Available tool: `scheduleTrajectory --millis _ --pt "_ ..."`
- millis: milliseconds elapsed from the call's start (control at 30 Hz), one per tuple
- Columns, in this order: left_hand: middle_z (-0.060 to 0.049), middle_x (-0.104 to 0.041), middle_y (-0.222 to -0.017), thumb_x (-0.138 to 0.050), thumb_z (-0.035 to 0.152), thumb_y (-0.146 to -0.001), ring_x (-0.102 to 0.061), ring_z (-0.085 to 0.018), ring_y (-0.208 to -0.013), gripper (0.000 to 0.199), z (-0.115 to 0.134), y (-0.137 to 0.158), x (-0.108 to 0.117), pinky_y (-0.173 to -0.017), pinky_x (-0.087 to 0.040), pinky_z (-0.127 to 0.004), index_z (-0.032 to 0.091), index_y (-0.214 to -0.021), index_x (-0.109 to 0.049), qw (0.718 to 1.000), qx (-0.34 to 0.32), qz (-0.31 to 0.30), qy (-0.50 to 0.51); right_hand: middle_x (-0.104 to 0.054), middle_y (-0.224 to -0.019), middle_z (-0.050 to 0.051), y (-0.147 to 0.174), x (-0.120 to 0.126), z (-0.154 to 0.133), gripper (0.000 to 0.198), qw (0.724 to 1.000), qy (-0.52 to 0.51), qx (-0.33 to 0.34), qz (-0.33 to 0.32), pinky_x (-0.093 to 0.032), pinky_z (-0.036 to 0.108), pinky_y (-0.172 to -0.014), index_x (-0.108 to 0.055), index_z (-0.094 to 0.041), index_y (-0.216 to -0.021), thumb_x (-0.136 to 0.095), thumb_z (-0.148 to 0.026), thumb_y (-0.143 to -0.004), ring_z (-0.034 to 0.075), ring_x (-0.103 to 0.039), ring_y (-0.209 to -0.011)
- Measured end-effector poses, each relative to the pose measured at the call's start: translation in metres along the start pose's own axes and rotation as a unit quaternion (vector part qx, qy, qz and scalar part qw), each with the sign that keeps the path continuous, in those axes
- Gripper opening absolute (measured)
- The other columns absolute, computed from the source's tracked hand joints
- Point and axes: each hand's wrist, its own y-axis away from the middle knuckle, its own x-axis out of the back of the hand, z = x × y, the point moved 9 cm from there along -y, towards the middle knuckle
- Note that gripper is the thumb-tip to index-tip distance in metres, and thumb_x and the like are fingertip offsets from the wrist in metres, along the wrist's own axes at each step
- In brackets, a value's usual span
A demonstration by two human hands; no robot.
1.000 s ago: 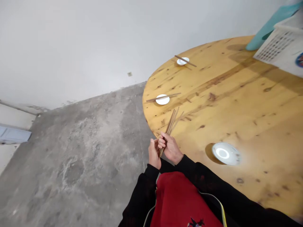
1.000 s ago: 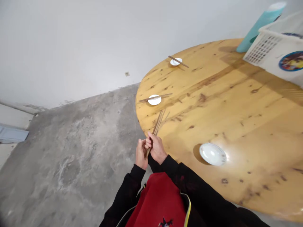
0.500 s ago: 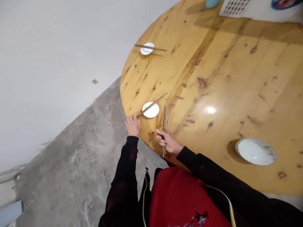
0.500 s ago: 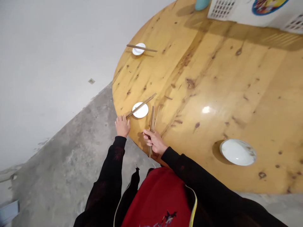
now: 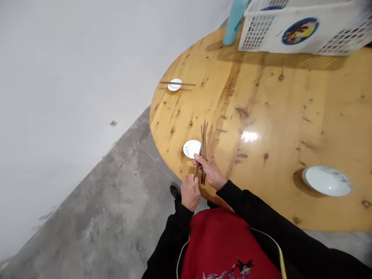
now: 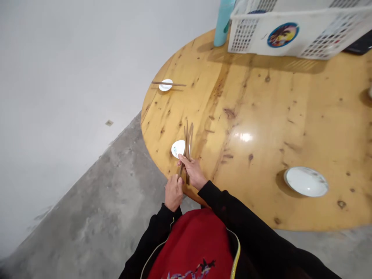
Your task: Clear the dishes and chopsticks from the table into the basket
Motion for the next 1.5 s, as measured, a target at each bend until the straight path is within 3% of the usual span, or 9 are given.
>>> scheduleTrajectory --millis 200,433,600,733,833,967,1033,1200,1500 --pt "-0.015 -0.069 -0.115 -0.046 0.044 -0.102 -0.061 -0.028 -0.115 0.030 -0.038 -0.014 0.071 -0.106 -0.048 -0.045 0.021 -0.104 -0.064 0.986 0.026 0.064 0.150 -0.063 -0.063 0.000 0.003 -0.070 0.011 0.049 0.995 -0.098 0.035 0.011 -0.058 0.028 -0.056 -0.060 -0.023 -0.074 -0.094 -0.057 -0.066 0.018 -0.067 -0.063" --pt "-0.009 -0.075 -0.100 -0.053 0.067 -0.096 -0.073 -0.020 -0.094 0.053 -0.123 -0.017 0.094 -0.086 -0.055 -0.031 0.018 -0.094 -0.070 0.705 0.257 0.106 0.652 -0.060 -0.063 -0.006 0.014 -0.171 0.051 0.040 0.984 -0.177 0.022 -0.017 -0.055 0.025 -0.051 -0.063 -0.024 -0.091 -0.094 -0.034 -0.068 0.014 -0.061 -0.057" --pt "-0.008 -0.075 -0.087 -0.048 0.057 -0.100 -0.073 -0.017 -0.083 0.052 -0.147 -0.037 0.110 -0.086 -0.056 -0.029 0.015 -0.087 -0.074 0.638 0.275 0.100 0.712 -0.046 -0.055 -0.009 0.013 -0.214 0.082 0.048 0.978 -0.208 0.017 -0.017 -0.044 0.016 -0.046 -0.057 -0.021 -0.075 -0.099 -0.042 -0.063 0.005 -0.043 -0.048" --pt "-0.010 -0.075 -0.086 -0.044 0.054 -0.103 -0.071 -0.015 -0.076 0.054 -0.158 -0.056 0.118 -0.082 -0.055 -0.027 0.011 -0.094 -0.074 0.666 0.276 0.048 0.691 -0.038 -0.050 -0.010 -0.002 -0.220 0.081 0.055 0.988 -0.152 0.023 0.012 -0.035 0.017 -0.039 -0.050 -0.021 -0.066 -0.095 -0.053 -0.066 0.004 -0.033 -0.043" --pt "-0.014 -0.076 -0.105 -0.044 0.051 -0.105 -0.074 -0.018 -0.093 0.048 -0.165 -0.080 0.139 -0.088 -0.054 -0.029 0.011 -0.104 -0.071 0.751 0.242 0.030 0.614 -0.039 -0.048 -0.008 -0.018 -0.204 0.070 0.055 0.997 -0.009 0.054 0.052 -0.030 0.020 -0.037 -0.049 -0.022 -0.063 -0.090 -0.058 -0.070 0.005 -0.029 -0.042" --pt "-0.018 -0.066 -0.138 -0.050 0.054 -0.102 -0.064 -0.025 -0.129 0.051 -0.143 -0.132 0.211 -0.111 -0.048 -0.041 0.015 -0.133 -0.062 0.907 0.040 0.075 0.412 -0.038 -0.047 -0.004 -0.040 -0.182 0.064 0.061 0.962 0.242 0.109 0.065 -0.022 0.025 -0.039 -0.047 -0.023 -0.056 -0.078 -0.074 -0.068 0.008 -0.030 -0.043" --pt "-0.018 -0.059 -0.149 -0.046 0.059 -0.103 -0.054 -0.026 -0.143 0.058 -0.116 -0.156 0.250 -0.122 -0.041 -0.046 0.017 -0.144 -0.056 0.944 -0.098 0.097 0.299 -0.034 -0.047 -0.003 -0.050 -0.178 0.065 0.066 0.927 0.343 0.139 0.056 -0.021 0.026 -0.044 -0.042 -0.024 -0.053 -0.067 -0.082 -0.070 0.009 -0.030 -0.046" --pt "-0.016 -0.063 -0.149 -0.031 0.061 -0.107 -0.049 -0.028 -0.150 0.062 -0.063 -0.216 0.269 -0.127 -0.036 -0.048 0.020 -0.136 -0.067 0.953 -0.284 -0.058 0.089 -0.039 -0.049 0.000 -0.081 -0.183 0.063 0.065 0.872 0.453 0.174 0.060 -0.024 0.028 -0.050 -0.046 -0.022 -0.055 -0.050 -0.082 -0.081 0.012 -0.035 -0.049" --pt "-0.008 -0.081 -0.120 -0.039 0.044 -0.106 -0.075 -0.021 -0.101 0.047 -0.049 -0.308 0.244 -0.099 -0.057 -0.036 0.020 -0.135 -0.066 0.929 -0.243 -0.275 0.055 -0.037 -0.050 -0.001 -0.155 -0.205 0.041 0.055 0.897 0.416 0.134 0.072 -0.021 0.027 -0.050 -0.040 -0.023 -0.054 -0.049 -0.071 -0.080 0.012 -0.032 -0.050"
